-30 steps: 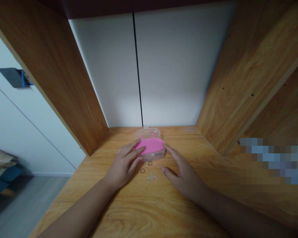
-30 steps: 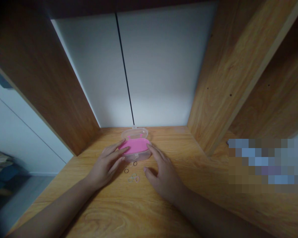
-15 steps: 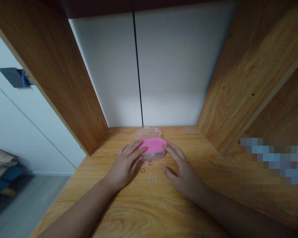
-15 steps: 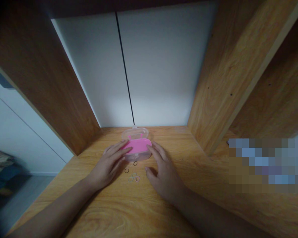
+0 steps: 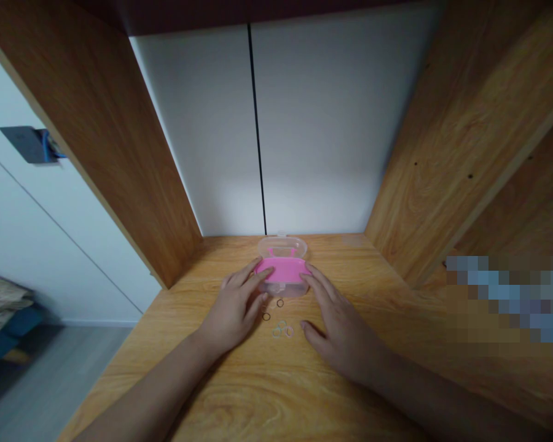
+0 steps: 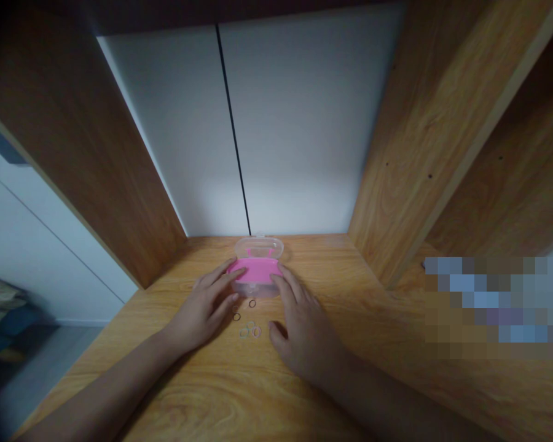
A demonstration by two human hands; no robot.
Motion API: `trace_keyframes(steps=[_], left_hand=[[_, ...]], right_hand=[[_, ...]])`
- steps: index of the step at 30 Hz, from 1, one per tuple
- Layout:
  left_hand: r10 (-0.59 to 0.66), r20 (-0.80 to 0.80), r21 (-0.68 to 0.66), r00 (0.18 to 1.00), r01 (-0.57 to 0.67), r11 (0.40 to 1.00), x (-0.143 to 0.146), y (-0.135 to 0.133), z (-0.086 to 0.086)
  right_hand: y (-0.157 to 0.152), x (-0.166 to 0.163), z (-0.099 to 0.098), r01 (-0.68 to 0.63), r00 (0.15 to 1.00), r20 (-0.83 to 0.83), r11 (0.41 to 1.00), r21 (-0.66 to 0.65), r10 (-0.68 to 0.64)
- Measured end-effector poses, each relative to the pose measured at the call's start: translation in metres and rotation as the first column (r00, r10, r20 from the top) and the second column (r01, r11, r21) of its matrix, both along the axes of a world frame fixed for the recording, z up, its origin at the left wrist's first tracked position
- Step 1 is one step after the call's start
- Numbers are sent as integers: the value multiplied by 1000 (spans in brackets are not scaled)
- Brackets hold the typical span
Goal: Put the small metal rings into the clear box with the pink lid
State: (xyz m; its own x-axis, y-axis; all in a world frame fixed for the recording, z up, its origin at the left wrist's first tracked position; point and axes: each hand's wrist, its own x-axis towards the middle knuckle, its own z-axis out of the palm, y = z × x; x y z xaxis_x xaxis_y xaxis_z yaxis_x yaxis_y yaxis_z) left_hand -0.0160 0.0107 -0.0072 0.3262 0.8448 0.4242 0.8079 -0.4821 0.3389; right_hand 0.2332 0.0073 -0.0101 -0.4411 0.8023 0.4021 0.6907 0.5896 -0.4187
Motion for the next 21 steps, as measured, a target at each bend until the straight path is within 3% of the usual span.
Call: trace_keyframes(steps=[5,14,18,21], left_hand=[[-55,-30,-14,998,55,998,3,-4,0],[-39,-84,52,996,43,998,4,-7,-3],[-3,-32,131,999,7,991,3,-9,2],[2,53,228,999,-14,974,2,-12,8]], right_hand=[[4,1,-1,24,999,-27,1000,10,-23],[8,3,-1,30,988,-153,999,-20,-33],[2,5,5,15,977,-215,995,97,6],[-5,5,9,-101,976,-173,979,179,132]])
